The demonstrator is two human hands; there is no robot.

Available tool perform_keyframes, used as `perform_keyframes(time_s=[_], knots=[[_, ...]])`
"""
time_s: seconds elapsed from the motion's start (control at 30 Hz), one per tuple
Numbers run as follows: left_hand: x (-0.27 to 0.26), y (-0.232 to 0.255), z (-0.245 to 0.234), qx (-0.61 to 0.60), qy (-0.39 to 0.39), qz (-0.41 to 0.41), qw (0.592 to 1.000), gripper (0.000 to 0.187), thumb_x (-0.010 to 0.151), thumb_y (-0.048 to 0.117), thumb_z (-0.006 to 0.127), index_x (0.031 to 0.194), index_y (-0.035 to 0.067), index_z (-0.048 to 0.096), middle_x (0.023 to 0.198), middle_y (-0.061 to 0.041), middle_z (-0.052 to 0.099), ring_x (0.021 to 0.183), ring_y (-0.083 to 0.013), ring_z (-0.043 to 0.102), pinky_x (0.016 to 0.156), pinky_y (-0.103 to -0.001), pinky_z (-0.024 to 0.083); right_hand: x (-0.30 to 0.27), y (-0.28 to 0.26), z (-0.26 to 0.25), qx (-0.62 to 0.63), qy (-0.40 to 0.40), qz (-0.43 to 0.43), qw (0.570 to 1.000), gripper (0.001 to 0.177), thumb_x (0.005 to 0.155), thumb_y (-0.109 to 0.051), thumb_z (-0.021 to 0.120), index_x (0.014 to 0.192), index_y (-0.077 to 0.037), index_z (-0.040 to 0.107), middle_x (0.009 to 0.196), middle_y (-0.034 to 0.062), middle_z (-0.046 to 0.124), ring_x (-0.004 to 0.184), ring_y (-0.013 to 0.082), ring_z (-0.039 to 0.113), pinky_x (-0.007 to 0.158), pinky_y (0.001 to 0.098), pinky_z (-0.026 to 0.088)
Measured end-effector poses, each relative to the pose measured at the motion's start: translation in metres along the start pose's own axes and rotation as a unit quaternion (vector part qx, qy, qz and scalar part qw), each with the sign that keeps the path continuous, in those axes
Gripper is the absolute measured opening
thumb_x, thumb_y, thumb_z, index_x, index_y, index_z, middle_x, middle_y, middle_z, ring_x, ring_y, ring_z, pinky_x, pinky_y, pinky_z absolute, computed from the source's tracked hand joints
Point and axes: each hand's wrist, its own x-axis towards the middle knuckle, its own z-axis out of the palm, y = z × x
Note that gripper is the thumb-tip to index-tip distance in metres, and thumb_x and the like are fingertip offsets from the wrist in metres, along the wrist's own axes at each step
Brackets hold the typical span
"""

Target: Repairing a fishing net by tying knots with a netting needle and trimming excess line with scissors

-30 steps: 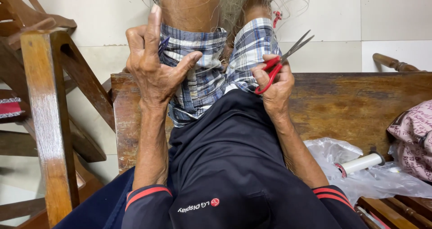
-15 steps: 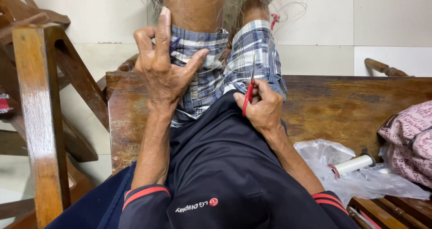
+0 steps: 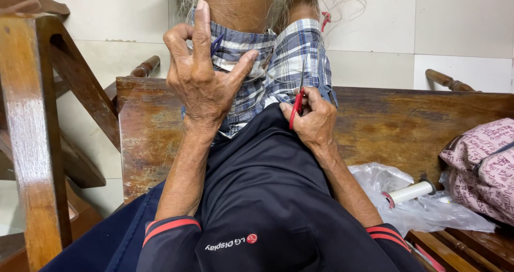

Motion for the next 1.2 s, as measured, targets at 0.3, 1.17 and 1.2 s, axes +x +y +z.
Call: perform_keyframes(time_s=[0.3, 1.17, 1.2], knots=[[0.001, -0.003, 0.000, -0.020, -0.010, -0.011, 1.000, 0.111, 0.108, 0.081, 0.109, 0.184, 0.024, 0.050, 0.143, -0.010, 0.060, 0.128, -0.0300, 0.076, 0.103, -0.052, 0.074, 0.010, 0.019, -0.020, -0.208, 0.045, -0.086, 0.973, 0.048, 0.091, -0.057, 0.097, 0.122, -0.021, 0.088, 0.088, -0.0049, 0.085, 0.081, 0.0245, 0.081, 0.074, 0.0470, 0.048], [0.002, -0.006, 0.006, -0.034, -0.009, -0.029, 0.999, 0.112, 0.104, 0.083, 0.111, 0.182, 0.027, 0.052, 0.142, -0.007, 0.061, 0.118, -0.0287, 0.082, 0.092, -0.050, 0.074, 0.109, 0.044, -0.028, -0.294, 0.198, -0.377, 0.856, 0.028, 0.106, -0.055, 0.091, 0.104, -0.028, 0.084, 0.072, -0.0086, 0.064, 0.069, 0.0190, 0.065, 0.082, 0.0423, 0.035], [0.001, -0.007, 0.006, -0.036, -0.007, -0.030, 0.999, 0.113, 0.103, 0.080, 0.114, 0.182, 0.028, 0.052, 0.141, -0.007, 0.060, 0.116, -0.0293, 0.081, 0.092, -0.051, 0.074, 0.111, 0.042, -0.027, -0.286, 0.199, -0.382, 0.856, 0.024, 0.103, -0.050, 0.092, 0.107, -0.027, 0.086, 0.072, -0.0105, 0.067, 0.070, 0.0180, 0.066, 0.083, 0.0421, 0.034]])
